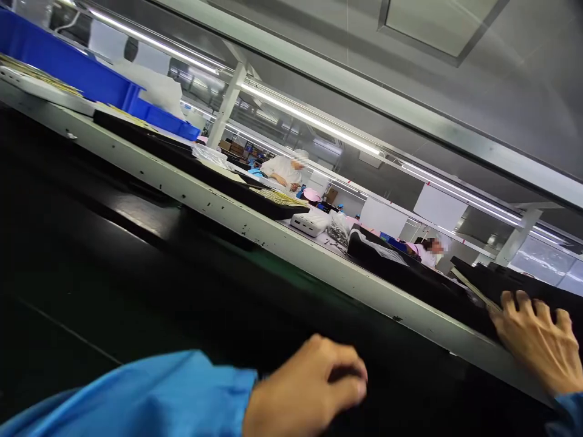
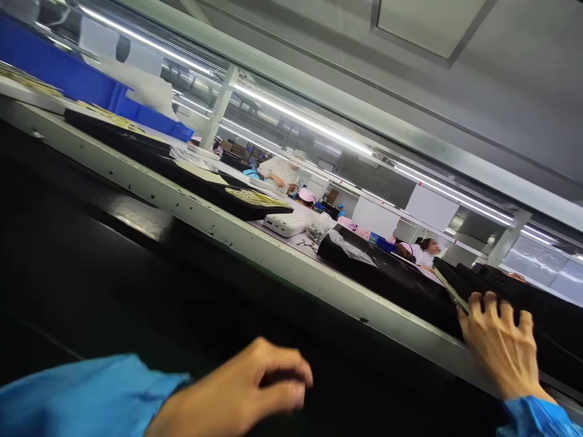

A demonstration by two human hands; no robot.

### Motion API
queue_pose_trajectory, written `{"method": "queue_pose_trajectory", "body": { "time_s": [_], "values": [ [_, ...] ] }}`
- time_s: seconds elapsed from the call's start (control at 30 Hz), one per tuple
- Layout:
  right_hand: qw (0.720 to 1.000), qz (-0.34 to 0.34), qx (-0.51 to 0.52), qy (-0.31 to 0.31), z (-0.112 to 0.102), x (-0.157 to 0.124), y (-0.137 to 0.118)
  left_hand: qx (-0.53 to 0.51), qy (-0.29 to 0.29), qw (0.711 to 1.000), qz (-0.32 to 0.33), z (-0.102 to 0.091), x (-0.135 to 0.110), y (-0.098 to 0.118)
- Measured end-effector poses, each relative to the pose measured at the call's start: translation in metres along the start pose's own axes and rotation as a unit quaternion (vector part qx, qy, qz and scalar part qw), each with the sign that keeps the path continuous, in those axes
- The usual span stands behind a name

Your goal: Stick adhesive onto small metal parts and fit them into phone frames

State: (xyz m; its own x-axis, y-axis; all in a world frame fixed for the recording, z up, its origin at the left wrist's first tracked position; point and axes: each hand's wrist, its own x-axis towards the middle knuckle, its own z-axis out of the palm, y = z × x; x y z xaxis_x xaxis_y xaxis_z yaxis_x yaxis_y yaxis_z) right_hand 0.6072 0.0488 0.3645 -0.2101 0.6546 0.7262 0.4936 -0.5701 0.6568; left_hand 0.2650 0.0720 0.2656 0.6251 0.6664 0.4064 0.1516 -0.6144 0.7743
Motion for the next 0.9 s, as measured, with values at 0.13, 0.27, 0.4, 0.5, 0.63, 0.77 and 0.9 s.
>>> {"method": "queue_pose_trajectory", "body": {
  "time_s": [0.13,0.27,0.4,0.5,0.63,0.77,0.9],
  "values": [
    [0.993,-0.067,0.099,-0.001,-0.013,0.005,-0.033,0.268,0.157,0.947,0.083,-0.058,0.042,0.015],
    [0.984,-0.073,0.157,-0.048,-0.011,0.026,-0.052,0.364,0.163,0.916,0.031,-0.1,0.103,0.015],
    [0.977,-0.052,0.185,-0.096,-0.01,0.042,-0.05,0.416,0.123,0.901,-0.01,-0.105,0.153,0.0],
    [0.974,-0.028,0.192,-0.121,-0.014,0.042,-0.047,0.433,0.115,0.894,-0.021,-0.1,0.178,-0.014],
    [0.97,-0.002,0.197,-0.146,-0.02,0.041,-0.048,0.429,0.125,0.894,-0.027,-0.101,0.199,-0.023],
    [0.965,0.016,0.207,-0.159,-0.023,0.043,-0.048,0.396,0.171,0.902,-0.039,-0.104,0.208,-0.019],
    [0.962,0.037,0.215,-0.166,-0.023,0.043,-0.044,0.331,0.262,0.904,-0.07,-0.11,0.207,-0.015]
  ]
}}
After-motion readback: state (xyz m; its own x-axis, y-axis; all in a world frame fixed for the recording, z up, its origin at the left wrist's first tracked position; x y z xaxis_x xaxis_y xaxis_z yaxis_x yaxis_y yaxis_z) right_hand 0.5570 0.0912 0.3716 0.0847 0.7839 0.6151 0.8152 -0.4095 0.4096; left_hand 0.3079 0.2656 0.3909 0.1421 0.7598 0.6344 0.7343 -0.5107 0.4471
